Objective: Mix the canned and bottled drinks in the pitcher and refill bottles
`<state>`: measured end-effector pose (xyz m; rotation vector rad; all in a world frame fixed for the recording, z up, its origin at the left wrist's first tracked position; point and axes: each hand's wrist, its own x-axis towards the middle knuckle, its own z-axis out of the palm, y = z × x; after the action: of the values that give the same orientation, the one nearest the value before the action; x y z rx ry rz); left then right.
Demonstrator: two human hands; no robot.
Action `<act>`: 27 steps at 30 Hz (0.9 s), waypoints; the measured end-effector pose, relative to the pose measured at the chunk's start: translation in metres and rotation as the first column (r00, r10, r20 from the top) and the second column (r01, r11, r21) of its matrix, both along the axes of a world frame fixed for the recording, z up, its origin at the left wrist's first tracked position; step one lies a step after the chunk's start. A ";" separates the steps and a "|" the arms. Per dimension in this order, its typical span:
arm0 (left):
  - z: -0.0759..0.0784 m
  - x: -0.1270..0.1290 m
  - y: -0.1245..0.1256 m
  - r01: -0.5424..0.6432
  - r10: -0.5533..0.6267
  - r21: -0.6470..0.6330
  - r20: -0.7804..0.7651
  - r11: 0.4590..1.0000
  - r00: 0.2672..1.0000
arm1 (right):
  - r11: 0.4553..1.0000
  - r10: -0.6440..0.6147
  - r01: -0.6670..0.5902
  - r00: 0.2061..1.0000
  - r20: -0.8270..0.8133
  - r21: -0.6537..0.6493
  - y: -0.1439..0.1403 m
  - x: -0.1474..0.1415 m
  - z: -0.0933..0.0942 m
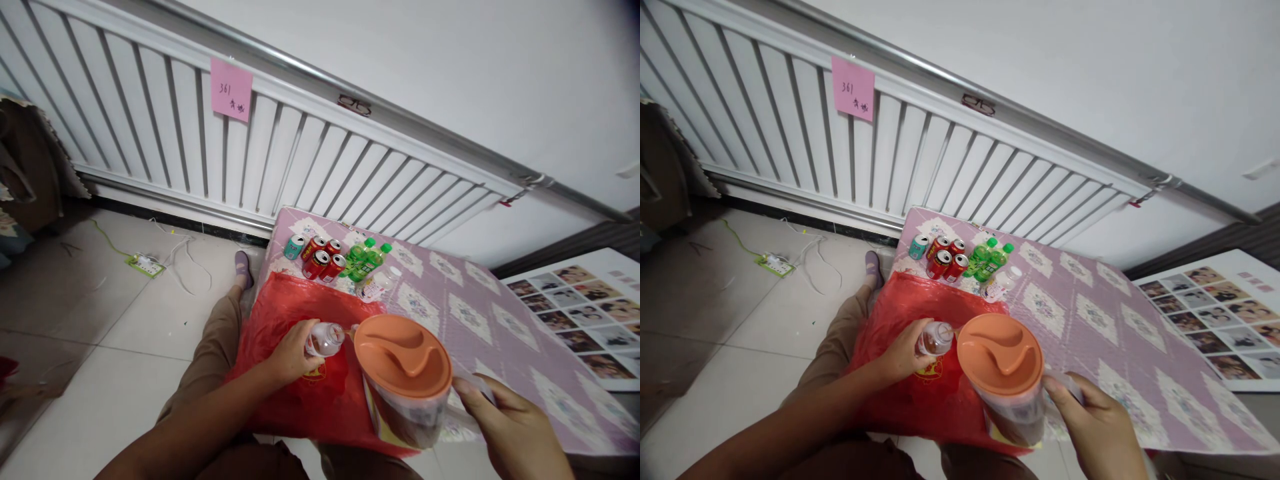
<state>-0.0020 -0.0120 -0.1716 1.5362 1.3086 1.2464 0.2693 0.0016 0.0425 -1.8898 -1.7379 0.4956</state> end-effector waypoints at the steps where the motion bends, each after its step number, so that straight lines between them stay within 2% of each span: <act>1: 0.000 0.000 0.000 -0.001 0.001 0.002 -0.002 1.000 1.000 | 1.000 0.004 -0.004 1.000 0.014 -0.010 0.002 0.004 -0.001; 5: -0.001 0.000 -0.001 -0.005 0.005 0.000 -0.005 1.000 1.000 | 1.000 -0.014 0.014 0.999 0.046 -0.003 0.004 0.010 -0.003; 15: -0.001 0.000 0.001 -0.005 0.005 0.009 -0.003 1.000 1.000 | 0.998 -0.026 0.029 0.998 0.063 -0.050 0.005 0.005 0.002; 27: -0.002 0.001 0.001 -0.014 0.014 -0.004 -0.012 1.000 1.000 | 0.993 -0.120 0.120 0.992 0.035 0.017 0.004 -0.006 0.007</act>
<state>-0.0008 -0.0109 -0.1735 1.5361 1.3306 1.2448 0.2634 0.0057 0.0493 -1.9900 -1.6336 0.4040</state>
